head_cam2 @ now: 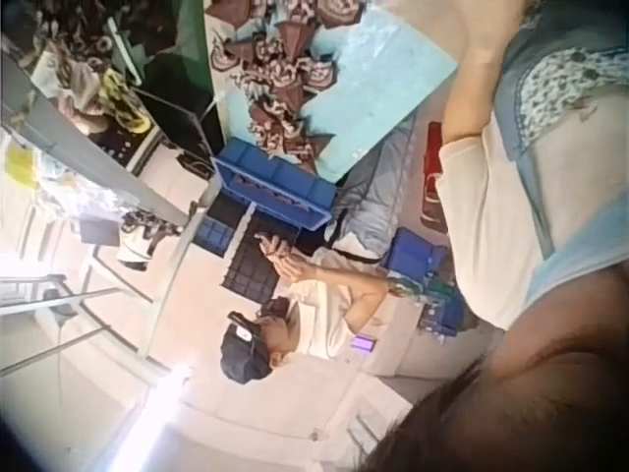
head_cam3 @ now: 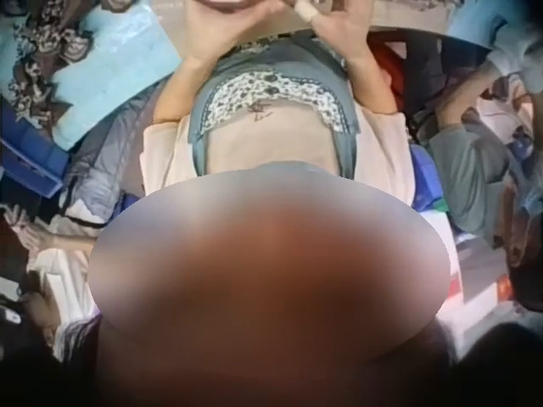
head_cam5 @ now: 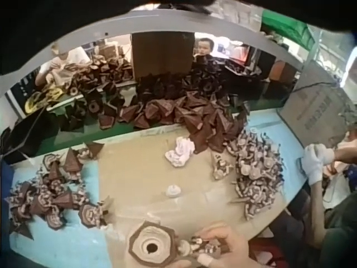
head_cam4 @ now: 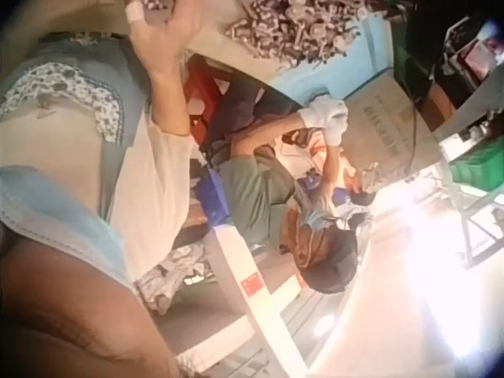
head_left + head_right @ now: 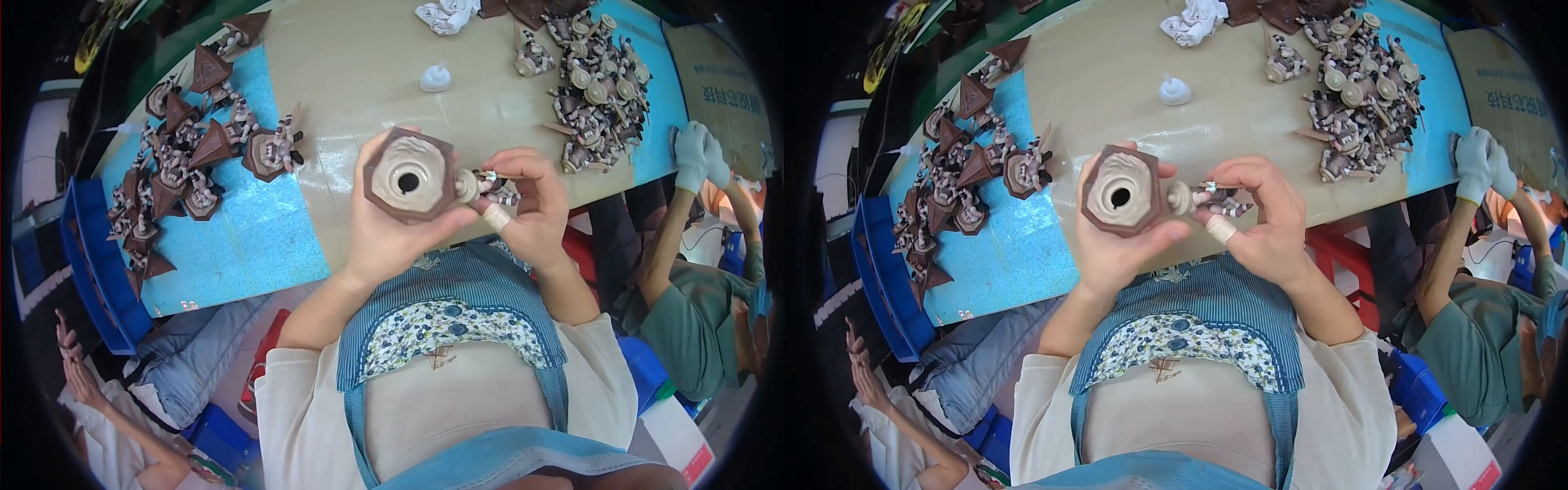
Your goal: The person glues small decorative resin figurine parts onto a hexagonal base using a glue bottle to assemble figurines.
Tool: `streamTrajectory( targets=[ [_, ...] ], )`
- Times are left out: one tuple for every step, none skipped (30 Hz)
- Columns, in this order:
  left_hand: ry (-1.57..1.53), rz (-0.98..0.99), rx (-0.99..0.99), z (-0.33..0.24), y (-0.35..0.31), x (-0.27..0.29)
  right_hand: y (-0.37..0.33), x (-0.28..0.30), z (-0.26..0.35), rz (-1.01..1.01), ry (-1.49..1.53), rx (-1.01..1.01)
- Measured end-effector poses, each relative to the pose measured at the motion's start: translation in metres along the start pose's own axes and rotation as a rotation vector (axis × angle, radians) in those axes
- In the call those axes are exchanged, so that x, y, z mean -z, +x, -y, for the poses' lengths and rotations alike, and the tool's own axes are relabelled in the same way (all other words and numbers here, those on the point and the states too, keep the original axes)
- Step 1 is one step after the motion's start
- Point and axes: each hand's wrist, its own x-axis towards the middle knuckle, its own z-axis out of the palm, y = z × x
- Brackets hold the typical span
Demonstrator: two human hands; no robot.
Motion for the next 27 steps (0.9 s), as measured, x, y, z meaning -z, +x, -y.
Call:
streamTrajectory(
  targets=[
    [0.089, 0.015, -0.008, -0.001, 0.000, -0.004, 0.000, 0.003, -0.001, 0.034, -0.107, 0.133],
    [0.177, 0.030, -0.018, -0.002, 0.001, -0.007, 0.000, 0.006, -0.002, 0.068, -0.216, 0.266],
    [0.148, 0.004, -0.037, -0.003, 0.001, -0.012, -0.001, 0.004, 0.001, 0.059, -0.214, 0.264],
    [0.152, 0.010, -0.035, -0.005, 0.001, -0.012, -0.001, -0.004, 0.010, -0.019, 0.019, 0.208],
    [0.094, 0.022, -0.050, -0.007, 0.001, -0.012, 0.000, -0.007, 0.017, -0.097, 0.252, 0.152],
    [0.032, 0.036, -0.063, -0.009, 0.001, -0.011, 0.001, 0.000, 0.021, -0.106, 0.250, 0.152],
    [-0.008, 0.068, -0.095, -0.006, 0.001, -0.008, 0.003, 0.012, 0.023, -0.051, 0.539, -0.144],
    [-0.006, 0.077, -0.093, -0.006, 0.002, -0.008, 0.005, 0.022, 0.022, 0.008, 0.825, -0.442],
    [-0.047, 0.120, -0.096, -0.006, 0.001, -0.009, 0.003, 0.027, 0.013, 0.147, 0.822, -0.612],
    [-0.087, 0.162, -0.098, -0.007, 0.000, -0.009, 0.003, 0.029, 0.009, 0.139, 0.827, -0.608],
    [-0.083, 0.184, -0.067, -0.006, -0.001, -0.009, 0.004, 0.029, 0.008, 0.323, 0.889, -0.725],
    [-0.082, 0.190, -0.065, -0.006, -0.001, -0.009, 0.005, 0.030, 0.009, 0.511, 0.942, -0.839],
    [-0.013, 0.153, -0.074, -0.006, -0.001, -0.008, 0.004, 0.022, 0.015, 0.359, 0.961, -0.744],
    [0.056, 0.115, -0.084, -0.007, -0.001, -0.008, 0.004, 0.019, 0.016, 0.356, 0.962, -0.743],
    [0.006, 0.077, -0.058, -0.009, -0.002, -0.010, 0.005, 0.017, 0.016, 0.289, 0.822, -0.646],
    [0.008, 0.070, -0.061, -0.010, -0.002, -0.010, 0.006, 0.014, 0.017, 0.224, 0.683, -0.549],
    [0.038, 0.050, -0.051, -0.011, -0.001, -0.009, 0.011, 0.018, 0.030, 0.250, 0.639, -0.621],
    [0.067, 0.035, -0.039, -0.011, -0.001, -0.009, 0.008, 0.013, 0.031, 0.253, 0.639, -0.621],
    [0.067, 0.033, -0.040, -0.010, -0.003, -0.009, 0.005, 0.007, 0.031, 0.215, 0.596, -0.544],
    [0.088, -0.030, -0.008, -0.009, -0.005, -0.010, 0.003, 0.003, 0.031, 0.176, 0.552, -0.468],
    [0.109, -0.094, 0.024, -0.010, -0.007, -0.011, 0.002, 0.002, 0.031, 0.192, 0.456, -0.416],
    [0.107, -0.098, 0.024, -0.010, -0.007, -0.012, 0.000, 0.000, 0.027, 0.196, 0.455, -0.418],
    [0.068, -0.128, 0.041, -0.010, -0.008, -0.014, -0.004, -0.002, 0.020, 0.173, 0.294, -0.215],
    [0.029, -0.157, 0.058, -0.009, -0.007, -0.014, -0.005, -0.004, 0.015, 0.148, 0.133, -0.013],
    [0.027, -0.159, 0.058, -0.009, -0.007, -0.014, -0.003, -0.004, 0.013, 0.150, 0.132, -0.013],
    [0.016, -0.168, 0.072, -0.010, -0.006, -0.015, 0.000, -0.003, 0.012, 0.174, 0.074, 0.053],
    [0.003, -0.176, 0.087, -0.012, -0.005, -0.015, 0.002, -0.002, 0.011, 0.197, 0.014, 0.120]
  ],
)
